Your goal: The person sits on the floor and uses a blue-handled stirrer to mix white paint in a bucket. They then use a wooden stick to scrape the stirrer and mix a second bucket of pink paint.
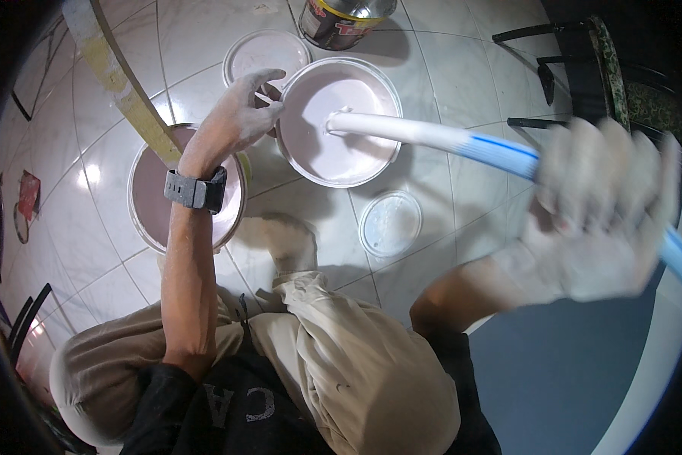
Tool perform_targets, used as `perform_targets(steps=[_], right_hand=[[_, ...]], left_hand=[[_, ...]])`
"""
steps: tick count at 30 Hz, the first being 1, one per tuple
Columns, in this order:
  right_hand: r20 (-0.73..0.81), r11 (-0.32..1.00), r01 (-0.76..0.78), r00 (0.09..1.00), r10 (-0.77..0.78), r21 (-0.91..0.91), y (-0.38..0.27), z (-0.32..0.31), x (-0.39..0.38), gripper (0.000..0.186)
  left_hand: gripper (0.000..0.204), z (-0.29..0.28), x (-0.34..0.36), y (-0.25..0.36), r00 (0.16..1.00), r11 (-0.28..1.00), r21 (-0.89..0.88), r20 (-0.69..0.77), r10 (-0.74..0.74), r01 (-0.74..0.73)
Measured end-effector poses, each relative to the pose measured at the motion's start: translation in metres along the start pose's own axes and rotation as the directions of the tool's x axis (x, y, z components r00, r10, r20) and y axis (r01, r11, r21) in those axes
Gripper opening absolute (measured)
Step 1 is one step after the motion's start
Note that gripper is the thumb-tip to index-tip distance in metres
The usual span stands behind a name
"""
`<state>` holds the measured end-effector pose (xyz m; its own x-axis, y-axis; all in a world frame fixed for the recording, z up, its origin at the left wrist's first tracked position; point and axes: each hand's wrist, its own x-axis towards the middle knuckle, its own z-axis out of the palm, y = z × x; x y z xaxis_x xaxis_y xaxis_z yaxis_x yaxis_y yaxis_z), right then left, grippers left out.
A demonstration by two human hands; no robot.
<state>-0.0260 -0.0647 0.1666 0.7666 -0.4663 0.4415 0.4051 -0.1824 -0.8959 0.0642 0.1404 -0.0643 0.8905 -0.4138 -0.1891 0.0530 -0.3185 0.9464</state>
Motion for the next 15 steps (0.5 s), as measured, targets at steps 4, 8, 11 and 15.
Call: perform_targets(steps=[4,8,11,15], right_hand=[[-0.13,0.981,-0.188,0.973,0.192,0.044,0.05,0.031,-0.018,0.048],[0.209,0.869,-0.396,0.915,0.345,0.296,0.117,0.035,-0.028,0.05],[0.185,0.913,-0.28,0.955,0.232,0.297,0.16,0.051,-0.034,0.051],[0.145,0.968,-0.155,0.981,0.127,0.196,0.179,0.044,-0.027,0.05]], left_hand=[[0.05,0.0,0.0,0.008,0.999,0.996,0.089,0.032,-0.02,0.017],[0.051,-0.004,-0.003,0.015,0.998,0.994,0.095,0.038,-0.054,0.05],[0.051,-0.006,-0.003,0.016,0.996,0.995,0.076,0.046,-0.073,0.069],[0.054,-0.003,-0.001,0.012,0.999,0.998,0.054,0.026,-0.046,0.044]])
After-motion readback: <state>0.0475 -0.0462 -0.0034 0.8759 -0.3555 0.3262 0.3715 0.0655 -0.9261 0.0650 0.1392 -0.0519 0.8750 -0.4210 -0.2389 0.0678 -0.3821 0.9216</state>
